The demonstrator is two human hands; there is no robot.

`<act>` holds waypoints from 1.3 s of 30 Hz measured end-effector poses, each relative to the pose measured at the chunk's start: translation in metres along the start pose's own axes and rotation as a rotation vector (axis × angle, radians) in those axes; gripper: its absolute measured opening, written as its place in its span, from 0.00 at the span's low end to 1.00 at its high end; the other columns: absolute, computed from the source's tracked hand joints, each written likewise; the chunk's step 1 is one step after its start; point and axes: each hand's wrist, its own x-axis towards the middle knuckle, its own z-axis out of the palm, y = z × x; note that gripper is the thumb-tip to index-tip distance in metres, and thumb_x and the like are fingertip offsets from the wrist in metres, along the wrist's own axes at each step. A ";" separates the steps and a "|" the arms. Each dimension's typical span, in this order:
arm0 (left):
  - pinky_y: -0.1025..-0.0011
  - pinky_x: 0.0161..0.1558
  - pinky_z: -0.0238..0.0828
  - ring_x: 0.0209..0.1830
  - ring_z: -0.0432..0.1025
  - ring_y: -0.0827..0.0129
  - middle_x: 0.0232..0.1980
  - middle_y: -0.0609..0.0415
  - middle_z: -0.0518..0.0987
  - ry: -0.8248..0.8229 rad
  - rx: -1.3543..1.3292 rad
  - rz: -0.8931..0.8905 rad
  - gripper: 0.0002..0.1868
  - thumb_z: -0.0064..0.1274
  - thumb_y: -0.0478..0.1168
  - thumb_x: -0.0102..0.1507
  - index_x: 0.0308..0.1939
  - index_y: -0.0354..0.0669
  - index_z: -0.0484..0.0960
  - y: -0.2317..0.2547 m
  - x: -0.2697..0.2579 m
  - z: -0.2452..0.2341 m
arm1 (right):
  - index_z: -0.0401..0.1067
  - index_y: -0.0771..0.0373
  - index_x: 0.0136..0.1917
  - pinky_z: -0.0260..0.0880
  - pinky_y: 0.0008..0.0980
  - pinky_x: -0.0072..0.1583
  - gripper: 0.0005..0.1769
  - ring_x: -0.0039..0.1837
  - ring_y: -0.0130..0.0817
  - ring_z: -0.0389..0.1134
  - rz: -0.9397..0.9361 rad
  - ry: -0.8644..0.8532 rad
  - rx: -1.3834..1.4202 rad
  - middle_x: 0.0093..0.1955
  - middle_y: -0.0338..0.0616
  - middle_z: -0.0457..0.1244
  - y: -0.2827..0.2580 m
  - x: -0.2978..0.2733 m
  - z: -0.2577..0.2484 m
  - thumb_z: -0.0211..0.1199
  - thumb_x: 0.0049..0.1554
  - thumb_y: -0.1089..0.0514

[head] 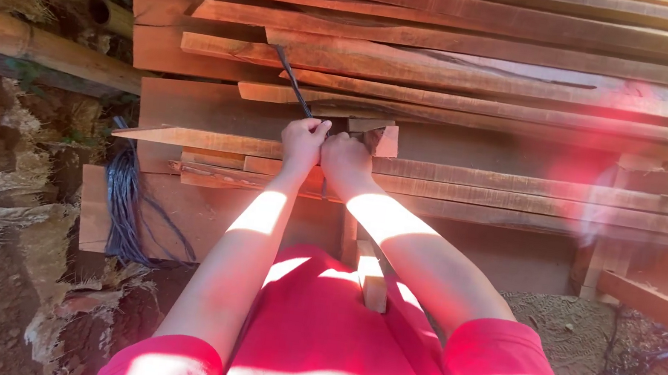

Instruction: The person secures a stack of wooden planks using a black strap. They wrap the strap around the wood, pull it tight, and tie a knot to hold the planks together.

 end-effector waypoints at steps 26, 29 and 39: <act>0.67 0.51 0.76 0.44 0.80 0.66 0.27 0.68 0.84 -0.314 0.080 -0.251 0.13 0.54 0.56 0.63 0.29 0.64 0.89 0.056 0.018 -0.034 | 0.71 0.62 0.59 0.58 0.13 0.31 0.13 0.29 0.13 0.49 1.290 -0.260 2.121 0.37 0.29 0.49 0.009 -0.016 -0.107 0.48 0.68 0.56; 0.65 0.53 0.76 0.50 0.80 0.63 0.34 0.67 0.86 -0.316 0.149 -0.274 0.12 0.53 0.56 0.64 0.32 0.65 0.89 0.061 0.014 -0.037 | 0.68 0.58 0.58 0.57 0.14 0.34 0.11 0.29 0.14 0.48 1.336 -0.279 2.253 0.36 0.27 0.46 0.007 -0.014 -0.117 0.47 0.69 0.55; 0.58 0.55 0.77 0.54 0.79 0.58 0.43 0.55 0.86 -0.299 0.411 -0.265 0.12 0.51 0.55 0.66 0.42 0.62 0.89 0.060 0.019 -0.019 | 0.78 0.61 0.37 0.73 0.38 0.56 0.08 0.52 0.46 0.73 0.442 -0.097 1.245 0.43 0.47 0.68 0.030 -0.042 -0.056 0.66 0.55 0.57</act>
